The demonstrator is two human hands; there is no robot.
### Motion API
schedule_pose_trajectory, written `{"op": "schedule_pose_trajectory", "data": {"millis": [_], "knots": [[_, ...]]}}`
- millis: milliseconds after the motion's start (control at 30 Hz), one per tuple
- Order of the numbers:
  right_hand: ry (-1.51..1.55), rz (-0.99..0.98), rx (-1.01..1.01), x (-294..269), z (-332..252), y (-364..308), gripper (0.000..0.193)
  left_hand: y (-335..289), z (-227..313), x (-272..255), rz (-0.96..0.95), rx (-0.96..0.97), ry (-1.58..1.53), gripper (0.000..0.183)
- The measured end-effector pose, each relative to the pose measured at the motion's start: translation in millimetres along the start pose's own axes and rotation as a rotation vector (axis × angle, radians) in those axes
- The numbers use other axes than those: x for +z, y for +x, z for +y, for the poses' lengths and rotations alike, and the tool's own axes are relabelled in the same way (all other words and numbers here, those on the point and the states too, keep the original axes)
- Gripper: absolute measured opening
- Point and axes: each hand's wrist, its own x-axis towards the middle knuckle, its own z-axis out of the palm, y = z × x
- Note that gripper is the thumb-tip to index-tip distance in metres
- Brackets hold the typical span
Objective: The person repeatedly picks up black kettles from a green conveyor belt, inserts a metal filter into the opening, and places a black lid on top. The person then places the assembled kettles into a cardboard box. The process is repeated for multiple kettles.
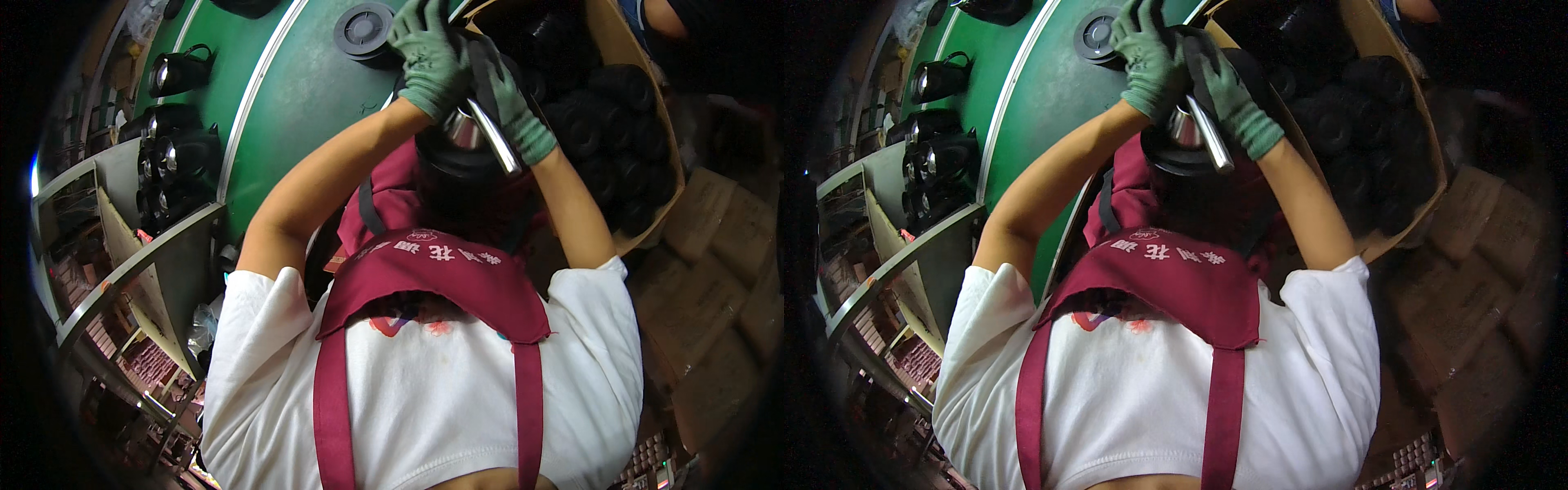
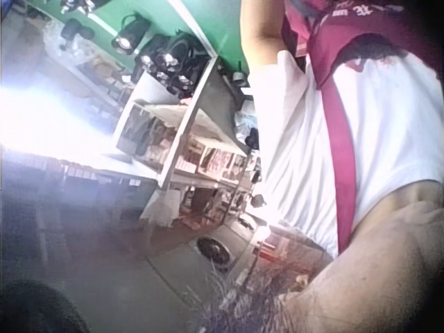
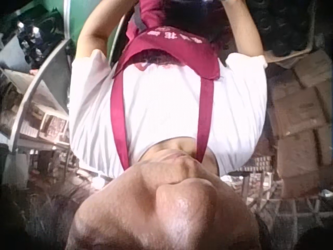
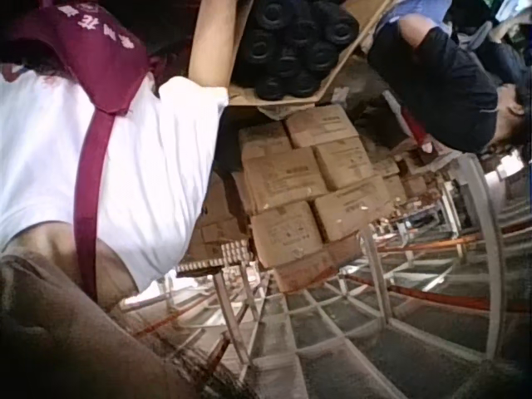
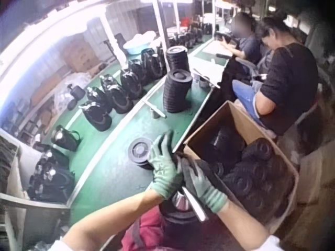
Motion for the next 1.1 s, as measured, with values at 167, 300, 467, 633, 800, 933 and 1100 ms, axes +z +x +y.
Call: {"op": "schedule_pose_trajectory", "data": {"millis": [167, 300, 467, 633, 800, 933, 1100], "knots": [[0.088, -0.303, -0.316, 14, 16, 8, 0.054, -14, -6, -69, -0.580, -0.412, 0.347, 0.086], [0.067, -0.531, -0.201, 40, 0, 36, 0.038, -1, -2, -107, -1.224, -0.797, -0.304, 0.075], [0.061, -0.799, 0.212, 98, -10, 38, 0.055, 49, 11, -84, -1.679, -1.614, -0.192, 0.061], [0.175, -0.798, 0.462, 121, -15, 31, 0.043, 23, 2, -72, -1.515, -0.955, 0.295, 0.044], [0.308, -0.584, 0.438, 107, -12, 14, 0.057, -14, 9, -76, -1.317, -0.555, 0.582, 0.032], [-0.113, -0.308, 0.020, 75, -19, -11, 0.048, -26, 7, -102, -1.205, -0.291, 0.407, 0.041], [-0.440, -0.210, 0.158, 4, -83, -20, 0.028, -29, -40, -122, -1.255, 0.286, 0.249, 0.064]]}}
